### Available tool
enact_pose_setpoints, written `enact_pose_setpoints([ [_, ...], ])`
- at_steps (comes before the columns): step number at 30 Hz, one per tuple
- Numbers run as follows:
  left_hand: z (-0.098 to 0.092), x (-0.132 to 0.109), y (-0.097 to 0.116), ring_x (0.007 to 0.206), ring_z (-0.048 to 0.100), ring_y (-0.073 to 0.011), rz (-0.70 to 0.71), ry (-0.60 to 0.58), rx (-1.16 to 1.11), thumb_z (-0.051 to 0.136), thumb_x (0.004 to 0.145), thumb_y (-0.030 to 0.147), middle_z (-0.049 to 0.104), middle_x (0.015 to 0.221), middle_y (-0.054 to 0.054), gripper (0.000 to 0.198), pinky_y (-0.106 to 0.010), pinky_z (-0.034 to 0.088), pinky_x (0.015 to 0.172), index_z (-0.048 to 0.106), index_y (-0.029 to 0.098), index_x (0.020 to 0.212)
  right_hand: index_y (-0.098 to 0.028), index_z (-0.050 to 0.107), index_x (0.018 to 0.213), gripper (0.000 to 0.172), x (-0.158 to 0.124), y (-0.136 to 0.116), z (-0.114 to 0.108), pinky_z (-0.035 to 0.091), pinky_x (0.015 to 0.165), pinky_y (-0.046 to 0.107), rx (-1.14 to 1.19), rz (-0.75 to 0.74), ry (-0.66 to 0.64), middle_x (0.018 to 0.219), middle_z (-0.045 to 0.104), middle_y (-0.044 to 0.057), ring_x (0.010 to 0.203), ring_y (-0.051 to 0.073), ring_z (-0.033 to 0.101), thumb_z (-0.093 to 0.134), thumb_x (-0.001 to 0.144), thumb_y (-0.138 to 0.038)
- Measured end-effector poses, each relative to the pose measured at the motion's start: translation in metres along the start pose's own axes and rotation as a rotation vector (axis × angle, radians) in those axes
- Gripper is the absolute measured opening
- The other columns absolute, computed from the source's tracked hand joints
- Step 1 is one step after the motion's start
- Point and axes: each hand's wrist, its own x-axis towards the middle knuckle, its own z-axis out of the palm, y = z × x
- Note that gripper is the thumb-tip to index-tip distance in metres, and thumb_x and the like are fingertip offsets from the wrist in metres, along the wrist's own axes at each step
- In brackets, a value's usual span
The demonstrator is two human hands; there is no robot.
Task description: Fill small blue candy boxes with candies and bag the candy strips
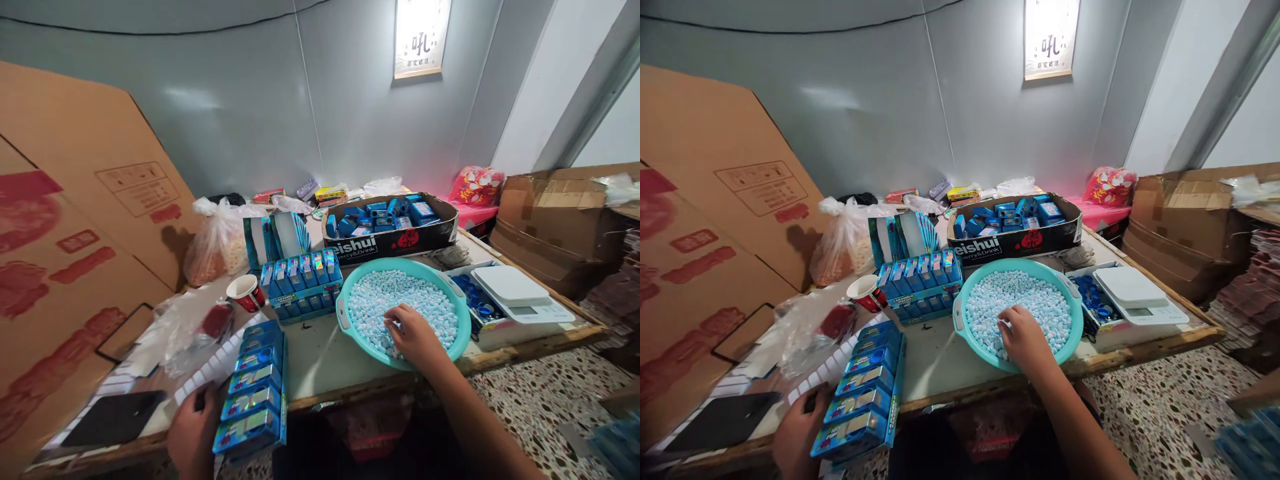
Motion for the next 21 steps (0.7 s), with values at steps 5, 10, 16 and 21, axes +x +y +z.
enact_pose_setpoints([
  [5, 0.003, 0.003, -0.002, 0.098, 0.067, -0.0358, -0.014, -0.007, -0.015, 0.029, 0.089, 0.067, 0.072, 0.111, -0.018, 0.072, -0.038, 0.050, 0.072, 0.069, 0.017, 0.120, -0.021, 0.070, 0.104, 0.020, 0.000, -0.010, -0.003, 0.042, 0.089, 0.039, -0.195, 0.014, -0.142, 0.104, 0.066, 0.008, 0.102, 0.029, 0.059, 0.070, 0.089, -0.034],
  [10, 0.003, 0.003, -0.003, 0.095, 0.068, -0.0357, -0.036, 0.009, -0.001, 0.033, 0.088, 0.068, 0.073, 0.110, -0.017, 0.070, -0.038, 0.050, 0.071, 0.070, 0.018, 0.121, -0.020, 0.070, 0.099, 0.014, 0.003, -0.010, 0.000, 0.042, 0.088, 0.037, -0.215, 0.027, -0.168, 0.104, 0.066, 0.007, 0.101, 0.027, 0.059, 0.072, 0.087, -0.027],
  [16, 0.001, 0.002, -0.003, 0.094, 0.068, -0.0342, -0.010, 0.021, -0.010, 0.033, 0.090, 0.066, 0.074, 0.109, -0.016, 0.066, -0.037, 0.049, 0.070, 0.071, 0.019, 0.117, -0.018, 0.070, 0.095, 0.009, 0.003, -0.004, 0.003, 0.045, 0.088, 0.036, -0.076, 0.039, -0.162, 0.102, 0.067, 0.008, 0.101, 0.026, 0.060, 0.069, 0.087, -0.020],
  [21, 0.003, 0.002, -0.003, 0.088, 0.069, -0.0324, -0.003, 0.048, -0.033, 0.039, 0.090, 0.062, 0.076, 0.101, -0.014, 0.059, -0.035, 0.049, 0.067, 0.073, 0.020, 0.112, -0.018, 0.070, 0.095, 0.013, 0.003, -0.001, 0.002, 0.046, 0.090, 0.036, 0.018, 0.030, -0.151, 0.103, 0.068, 0.008, 0.101, 0.024, 0.063, 0.060, 0.088, -0.013],
])
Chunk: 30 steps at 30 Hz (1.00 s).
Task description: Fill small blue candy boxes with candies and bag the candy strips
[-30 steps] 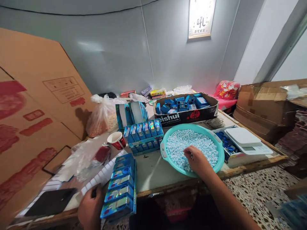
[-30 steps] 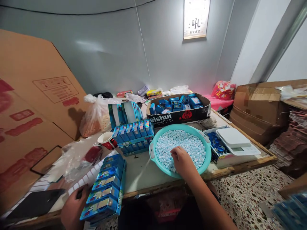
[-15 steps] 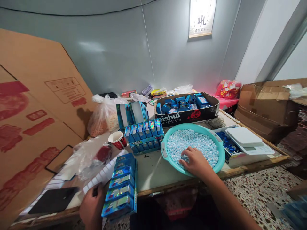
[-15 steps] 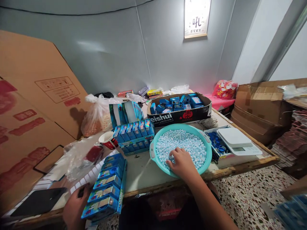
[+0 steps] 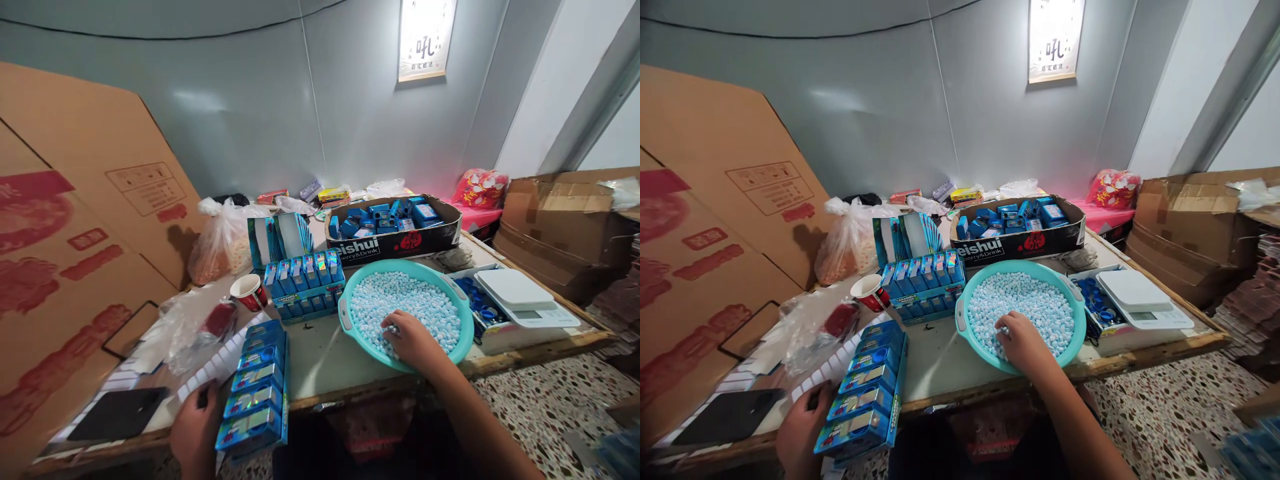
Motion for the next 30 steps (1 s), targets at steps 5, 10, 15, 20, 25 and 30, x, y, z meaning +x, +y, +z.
enact_pose_setpoints([
  [5, 0.002, 0.002, -0.002, 0.098, 0.068, -0.0349, -0.021, -0.036, -0.001, 0.035, 0.090, 0.063, 0.074, 0.112, -0.017, 0.064, -0.036, 0.048, 0.070, 0.071, 0.018, 0.118, -0.018, 0.069, 0.095, 0.016, -0.001, 0.003, 0.001, 0.047, 0.089, 0.036, 0.028, -0.026, 0.022, 0.103, 0.069, 0.009, 0.098, 0.024, 0.065, 0.055, 0.090, -0.013],
  [10, 0.000, -0.002, 0.003, 0.100, 0.068, -0.0332, -0.014, -0.028, -0.049, 0.038, 0.091, 0.058, 0.074, 0.113, -0.015, 0.058, -0.035, 0.047, 0.071, 0.072, 0.018, 0.116, -0.018, 0.069, 0.098, 0.019, -0.001, 0.006, 0.003, 0.049, 0.090, 0.039, 0.016, -0.039, 0.095, 0.102, 0.071, 0.010, 0.099, 0.026, 0.066, 0.051, 0.091, -0.019],
  [15, -0.003, -0.015, 0.014, 0.102, 0.066, -0.0346, -0.007, -0.005, -0.116, 0.043, 0.093, 0.048, 0.074, 0.112, -0.017, 0.049, -0.039, 0.047, 0.081, 0.073, 0.014, 0.113, -0.020, 0.069, 0.096, 0.022, -0.008, 0.009, -0.002, 0.051, 0.086, 0.039, 0.063, -0.094, 0.231, 0.097, 0.073, 0.010, 0.093, 0.025, 0.067, 0.049, 0.093, -0.028],
  [20, 0.006, -0.020, 0.009, 0.107, 0.065, -0.0293, 0.022, 0.016, -0.126, 0.045, 0.095, 0.043, 0.073, 0.114, -0.013, 0.042, -0.035, 0.046, 0.088, 0.073, 0.016, 0.112, -0.020, 0.068, 0.103, 0.027, -0.015, 0.010, -0.011, 0.052, 0.084, 0.040, -0.001, -0.119, 0.308, 0.103, 0.072, 0.011, 0.092, 0.026, 0.067, 0.048, 0.096, -0.036],
  [25, 0.010, -0.022, 0.006, 0.105, 0.066, -0.0267, 0.033, 0.044, -0.155, 0.046, 0.096, 0.040, 0.074, 0.112, -0.010, 0.038, -0.033, 0.046, 0.088, 0.073, 0.018, 0.109, -0.018, 0.068, 0.117, 0.040, -0.015, 0.015, -0.005, 0.049, 0.100, 0.049, -0.250, -0.150, 0.074, 0.123, 0.067, 0.016, 0.114, 0.034, 0.063, 0.051, 0.095, -0.047],
  [30, 0.009, -0.021, 0.006, 0.105, 0.066, -0.0277, 0.022, 0.036, -0.171, 0.048, 0.094, 0.038, 0.074, 0.111, -0.011, 0.036, -0.033, 0.046, 0.087, 0.074, 0.017, 0.109, -0.016, 0.067, 0.125, 0.046, -0.014, 0.011, -0.002, 0.048, 0.104, 0.054, -0.337, -0.156, -0.041, 0.136, 0.061, 0.018, 0.126, 0.037, 0.057, 0.049, 0.098, -0.049],
])
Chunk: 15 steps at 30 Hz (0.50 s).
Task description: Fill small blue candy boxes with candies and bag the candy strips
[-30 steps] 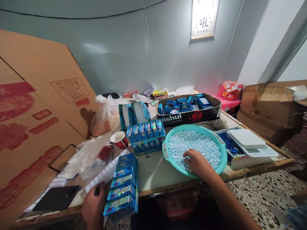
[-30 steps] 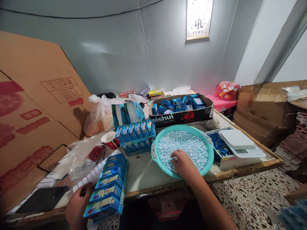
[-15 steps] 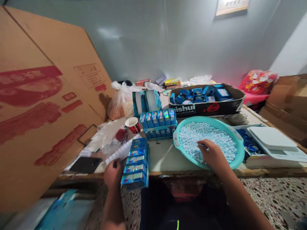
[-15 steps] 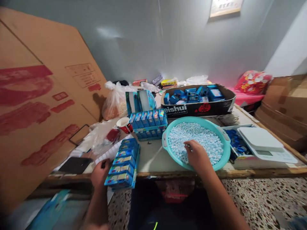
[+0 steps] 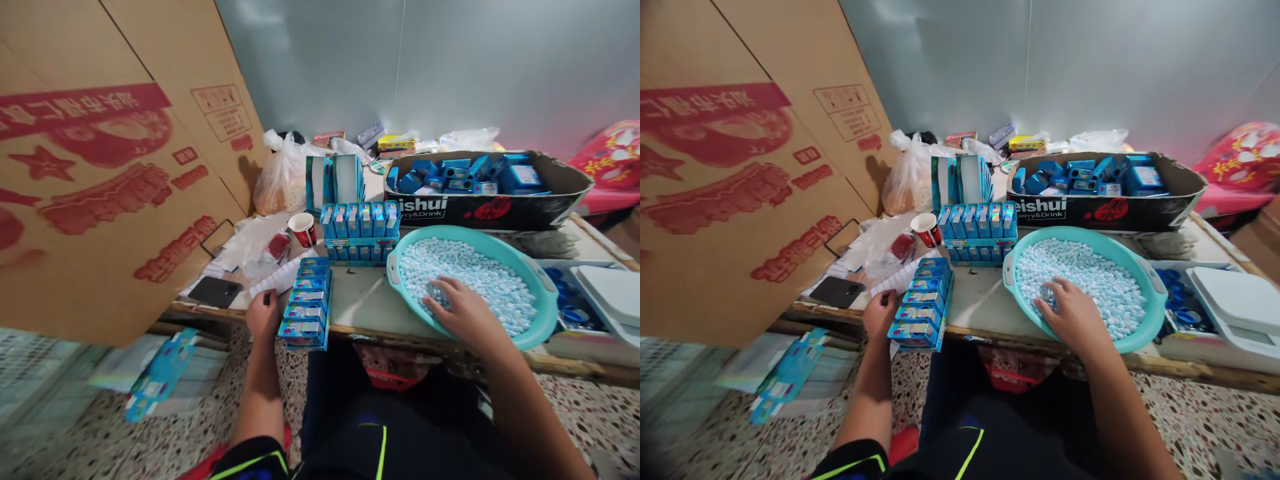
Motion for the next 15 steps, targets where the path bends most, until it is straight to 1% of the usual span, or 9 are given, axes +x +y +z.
enact_pose_setpoints([
  [3, -0.002, 0.000, 0.002, 0.107, 0.065, -0.0278, -0.008, -0.015, 0.003, 0.048, 0.094, 0.039, 0.074, 0.112, -0.011, 0.037, -0.033, 0.046, 0.088, 0.074, 0.017, 0.110, -0.018, 0.068, 0.124, 0.044, -0.002, -0.001, -0.006, 0.050, 0.102, 0.052, 0.031, -0.016, -0.023, 0.132, 0.064, 0.016, 0.122, 0.035, 0.060, 0.049, 0.098, -0.048],
  [6, -0.005, 0.000, 0.007, 0.107, 0.066, -0.0284, -0.027, -0.025, 0.019, 0.048, 0.094, 0.041, 0.074, 0.112, -0.012, 0.039, -0.034, 0.047, 0.088, 0.074, 0.017, 0.109, -0.021, 0.066, 0.129, 0.046, -0.006, 0.007, -0.012, 0.049, 0.105, 0.052, 0.029, -0.033, -0.070, 0.137, 0.062, 0.014, 0.124, 0.034, 0.059, 0.048, 0.097, -0.048],
  [8, -0.007, 0.000, 0.007, 0.104, 0.067, -0.0303, -0.055, -0.035, 0.039, 0.047, 0.093, 0.043, 0.074, 0.108, -0.013, 0.041, -0.035, 0.049, 0.086, 0.074, 0.016, 0.108, -0.025, 0.065, 0.133, 0.048, -0.009, 0.018, -0.012, 0.046, 0.108, 0.055, 0.006, -0.039, -0.102, 0.143, 0.058, 0.012, 0.132, 0.037, 0.053, 0.049, 0.096, -0.051],
  [10, -0.009, 0.004, 0.001, 0.100, 0.068, -0.0314, -0.086, -0.078, 0.032, 0.048, 0.091, 0.049, 0.075, 0.104, -0.013, 0.045, -0.037, 0.050, 0.084, 0.074, 0.017, 0.109, -0.030, 0.064, 0.135, 0.052, -0.011, 0.029, -0.009, 0.042, 0.111, 0.061, -0.039, -0.017, -0.084, 0.151, 0.051, 0.011, 0.142, 0.041, 0.042, 0.056, 0.091, -0.057],
  [11, -0.008, 0.008, -0.006, 0.101, 0.069, -0.0311, -0.109, -0.119, 0.009, 0.049, 0.089, 0.054, 0.076, 0.104, -0.011, 0.048, -0.037, 0.051, 0.085, 0.074, 0.019, 0.110, -0.031, 0.063, 0.136, 0.056, -0.011, 0.034, -0.007, 0.040, 0.111, 0.064, -0.067, 0.004, -0.060, 0.155, 0.047, 0.011, 0.145, 0.043, 0.037, 0.059, 0.088, -0.059],
  [13, -0.006, 0.019, -0.022, 0.108, 0.068, -0.0301, -0.050, -0.243, -0.088, 0.055, 0.083, 0.061, 0.075, 0.114, -0.009, 0.055, -0.038, 0.053, 0.091, 0.071, 0.023, 0.118, -0.034, 0.060, 0.139, 0.063, -0.010, 0.041, 0.001, 0.038, 0.110, 0.068, -0.110, 0.057, -0.012, 0.159, 0.041, 0.010, 0.148, 0.045, 0.031, 0.063, 0.083, -0.063],
  [15, -0.002, 0.032, -0.039, 0.121, 0.063, -0.0320, 0.123, -0.304, -0.093, 0.062, 0.075, 0.059, 0.070, 0.129, -0.010, 0.064, -0.042, 0.048, 0.105, 0.068, 0.021, 0.127, -0.035, 0.058, 0.141, 0.066, -0.007, 0.044, 0.009, 0.038, 0.110, 0.069, -0.118, 0.094, -0.001, 0.159, 0.040, 0.009, 0.148, 0.044, 0.031, 0.062, 0.083, -0.064],
])
